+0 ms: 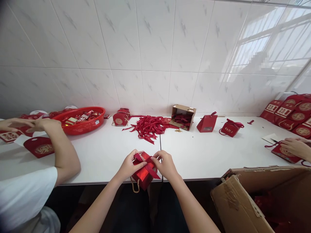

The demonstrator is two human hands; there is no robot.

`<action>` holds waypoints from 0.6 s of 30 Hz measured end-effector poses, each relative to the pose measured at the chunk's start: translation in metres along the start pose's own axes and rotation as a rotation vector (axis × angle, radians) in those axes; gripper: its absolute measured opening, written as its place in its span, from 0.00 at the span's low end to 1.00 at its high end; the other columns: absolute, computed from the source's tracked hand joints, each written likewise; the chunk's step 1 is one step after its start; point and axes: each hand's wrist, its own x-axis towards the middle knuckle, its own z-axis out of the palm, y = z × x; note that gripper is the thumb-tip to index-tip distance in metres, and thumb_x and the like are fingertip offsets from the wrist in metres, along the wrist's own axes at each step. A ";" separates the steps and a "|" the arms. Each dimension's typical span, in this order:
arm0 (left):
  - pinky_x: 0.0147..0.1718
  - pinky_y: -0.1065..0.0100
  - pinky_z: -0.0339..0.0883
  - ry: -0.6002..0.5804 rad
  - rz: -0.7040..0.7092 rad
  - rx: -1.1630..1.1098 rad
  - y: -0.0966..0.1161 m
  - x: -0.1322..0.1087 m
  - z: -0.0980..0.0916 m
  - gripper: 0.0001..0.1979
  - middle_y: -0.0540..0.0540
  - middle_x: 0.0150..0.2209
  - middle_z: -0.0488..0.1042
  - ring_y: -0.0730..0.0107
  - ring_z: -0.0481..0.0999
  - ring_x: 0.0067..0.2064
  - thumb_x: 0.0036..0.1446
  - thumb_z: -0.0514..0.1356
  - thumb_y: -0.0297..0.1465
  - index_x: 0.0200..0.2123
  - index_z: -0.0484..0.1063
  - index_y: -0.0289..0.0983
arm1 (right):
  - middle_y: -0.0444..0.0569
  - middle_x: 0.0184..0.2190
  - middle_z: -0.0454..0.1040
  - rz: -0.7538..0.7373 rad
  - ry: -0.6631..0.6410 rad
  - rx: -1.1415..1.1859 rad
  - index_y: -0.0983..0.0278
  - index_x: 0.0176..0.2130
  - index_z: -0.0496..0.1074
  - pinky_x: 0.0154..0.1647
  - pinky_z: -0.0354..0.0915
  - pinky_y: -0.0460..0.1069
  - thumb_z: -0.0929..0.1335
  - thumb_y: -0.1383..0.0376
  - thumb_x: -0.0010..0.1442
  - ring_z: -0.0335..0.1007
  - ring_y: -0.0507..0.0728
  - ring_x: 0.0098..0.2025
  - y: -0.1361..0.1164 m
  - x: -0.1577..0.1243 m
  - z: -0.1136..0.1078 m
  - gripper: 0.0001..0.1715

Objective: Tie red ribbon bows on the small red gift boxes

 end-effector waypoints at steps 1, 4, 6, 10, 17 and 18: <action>0.48 0.60 0.63 -0.003 0.002 0.001 0.000 0.000 0.000 0.14 0.45 0.41 0.74 0.61 0.71 0.48 0.47 0.63 0.35 0.30 0.59 0.39 | 0.47 0.29 0.72 -0.008 0.007 -0.006 0.63 0.28 0.70 0.30 0.64 0.48 0.65 0.62 0.56 0.68 0.53 0.30 0.000 0.001 0.001 0.08; 0.47 0.61 0.64 -0.004 0.003 -0.004 0.000 -0.001 0.000 0.13 0.46 0.41 0.74 0.62 0.72 0.46 0.48 0.62 0.35 0.31 0.59 0.39 | 0.47 0.29 0.72 -0.034 0.025 -0.028 0.63 0.28 0.68 0.31 0.64 0.48 0.64 0.63 0.57 0.67 0.53 0.29 0.000 0.003 0.002 0.08; 0.46 0.61 0.64 -0.001 0.005 -0.006 -0.001 -0.002 0.000 0.14 0.45 0.42 0.74 0.61 0.73 0.46 0.48 0.62 0.36 0.31 0.59 0.39 | 0.47 0.29 0.72 -0.048 0.035 -0.034 0.63 0.28 0.67 0.32 0.64 0.49 0.64 0.64 0.57 0.67 0.53 0.29 0.002 0.003 0.003 0.08; 0.46 0.61 0.65 0.007 -0.001 -0.013 -0.003 -0.002 0.002 0.14 0.44 0.45 0.73 0.61 0.73 0.45 0.47 0.63 0.36 0.31 0.59 0.38 | 0.48 0.29 0.71 -0.065 0.049 -0.034 0.62 0.28 0.66 0.33 0.64 0.49 0.62 0.63 0.58 0.67 0.54 0.31 0.007 0.001 0.006 0.08; 0.46 0.61 0.65 0.010 0.009 -0.004 -0.003 -0.003 0.003 0.13 0.44 0.45 0.73 0.61 0.72 0.47 0.47 0.62 0.35 0.31 0.60 0.38 | 0.48 0.29 0.70 -0.038 0.066 -0.011 0.62 0.28 0.64 0.32 0.63 0.49 0.62 0.63 0.59 0.66 0.54 0.31 0.012 -0.001 0.009 0.09; 0.46 0.61 0.65 0.009 0.009 0.001 -0.003 -0.003 0.003 0.13 0.44 0.44 0.73 0.61 0.72 0.46 0.47 0.62 0.34 0.31 0.60 0.38 | 0.48 0.29 0.70 -0.036 0.068 -0.008 0.62 0.28 0.64 0.31 0.62 0.49 0.62 0.63 0.59 0.66 0.54 0.31 0.012 -0.001 0.010 0.09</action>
